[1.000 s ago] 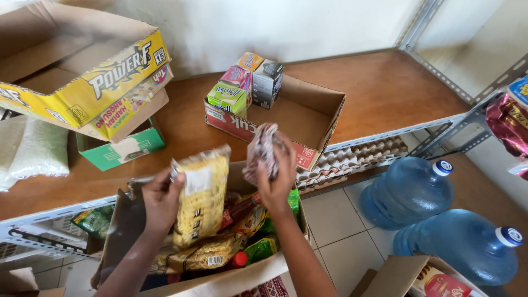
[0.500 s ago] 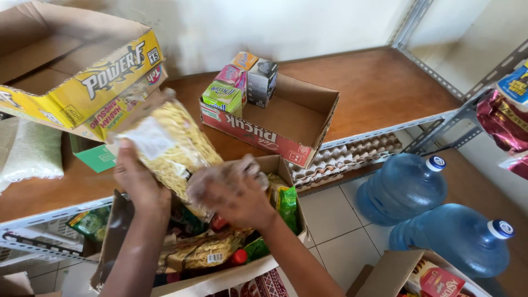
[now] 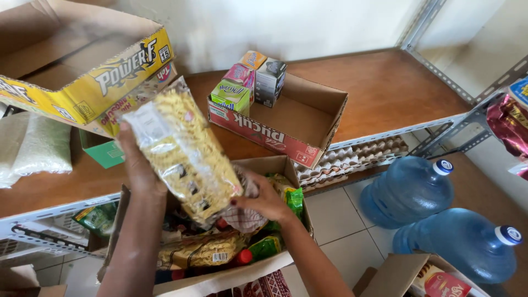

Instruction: Sorting, wiping down, and packing various grocery items into a cardboard box.

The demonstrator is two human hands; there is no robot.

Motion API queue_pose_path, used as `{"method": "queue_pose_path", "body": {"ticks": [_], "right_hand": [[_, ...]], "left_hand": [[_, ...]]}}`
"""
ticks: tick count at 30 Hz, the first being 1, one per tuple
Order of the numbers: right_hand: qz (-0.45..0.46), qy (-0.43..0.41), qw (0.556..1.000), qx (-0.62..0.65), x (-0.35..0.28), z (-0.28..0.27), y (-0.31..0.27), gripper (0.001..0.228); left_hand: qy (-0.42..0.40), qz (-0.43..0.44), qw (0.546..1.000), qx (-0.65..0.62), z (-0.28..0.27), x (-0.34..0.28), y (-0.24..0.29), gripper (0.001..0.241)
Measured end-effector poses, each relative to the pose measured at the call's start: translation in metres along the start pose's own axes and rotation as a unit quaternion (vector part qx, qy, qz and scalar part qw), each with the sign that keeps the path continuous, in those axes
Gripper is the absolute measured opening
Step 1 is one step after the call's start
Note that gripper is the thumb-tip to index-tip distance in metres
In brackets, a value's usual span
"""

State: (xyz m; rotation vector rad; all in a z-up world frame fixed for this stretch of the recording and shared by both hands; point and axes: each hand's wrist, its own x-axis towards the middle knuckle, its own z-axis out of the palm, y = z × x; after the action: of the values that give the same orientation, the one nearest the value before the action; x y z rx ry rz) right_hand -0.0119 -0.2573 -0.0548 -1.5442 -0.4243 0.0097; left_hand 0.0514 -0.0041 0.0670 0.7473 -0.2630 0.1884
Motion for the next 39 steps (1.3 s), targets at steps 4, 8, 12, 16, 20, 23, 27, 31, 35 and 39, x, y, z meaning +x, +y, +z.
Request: {"method": "queue_pose_path", "body": {"ticks": [4, 8, 12, 16, 20, 23, 27, 31, 35, 39], "right_hand": [[0.049, 0.081, 0.97, 0.225, 0.003, -0.009, 0.021, 0.081], [0.077, 0.146, 0.974, 0.156, 0.002, 0.003, -0.022, 0.077], [-0.211, 0.187, 0.928, -0.245, -0.002, 0.015, -0.051, 0.071], [-0.348, 0.119, 0.866, -0.34, -0.01, 0.023, -0.077, 0.079], [-0.396, 0.063, 0.821, -0.406, -0.017, 0.031, -0.087, 0.06], [-0.441, 0.105, 0.79, -0.412, -0.013, 0.032, -0.072, 0.036], [-0.388, 0.259, 0.796, -0.387, -0.001, 0.02, -0.036, 0.027], [-0.298, 0.405, 0.798, -0.333, 0.001, 0.005, -0.042, 0.028], [-0.292, 0.384, 0.803, -0.351, -0.006, 0.006, -0.06, 0.037], [-0.355, 0.264, 0.783, -0.437, -0.014, 0.017, -0.049, 0.039]], "left_hand": [[0.098, 0.064, 0.978, 0.173, -0.037, 0.006, -0.046, 0.069], [0.1, 0.126, 0.935, 0.317, -0.024, -0.032, -0.063, 0.062], [0.032, 0.023, 0.939, 0.342, 0.01, -0.052, -0.058, 0.067], [-0.036, 0.0, 0.975, 0.217, 0.009, -0.051, -0.064, 0.076], [-0.012, -0.132, 0.985, 0.108, -0.004, -0.056, -0.056, 0.07], [-0.046, -0.26, 0.963, 0.058, -0.006, -0.065, -0.048, 0.068], [-0.123, -0.362, 0.923, 0.053, -0.013, -0.071, -0.056, 0.074], [-0.154, -0.413, 0.895, 0.067, -0.005, -0.073, -0.058, 0.078], [-0.157, -0.409, 0.898, 0.039, -0.004, -0.078, -0.061, 0.076], [-0.094, -0.37, 0.924, -0.024, -0.047, -0.072, -0.084, 0.066]]}}
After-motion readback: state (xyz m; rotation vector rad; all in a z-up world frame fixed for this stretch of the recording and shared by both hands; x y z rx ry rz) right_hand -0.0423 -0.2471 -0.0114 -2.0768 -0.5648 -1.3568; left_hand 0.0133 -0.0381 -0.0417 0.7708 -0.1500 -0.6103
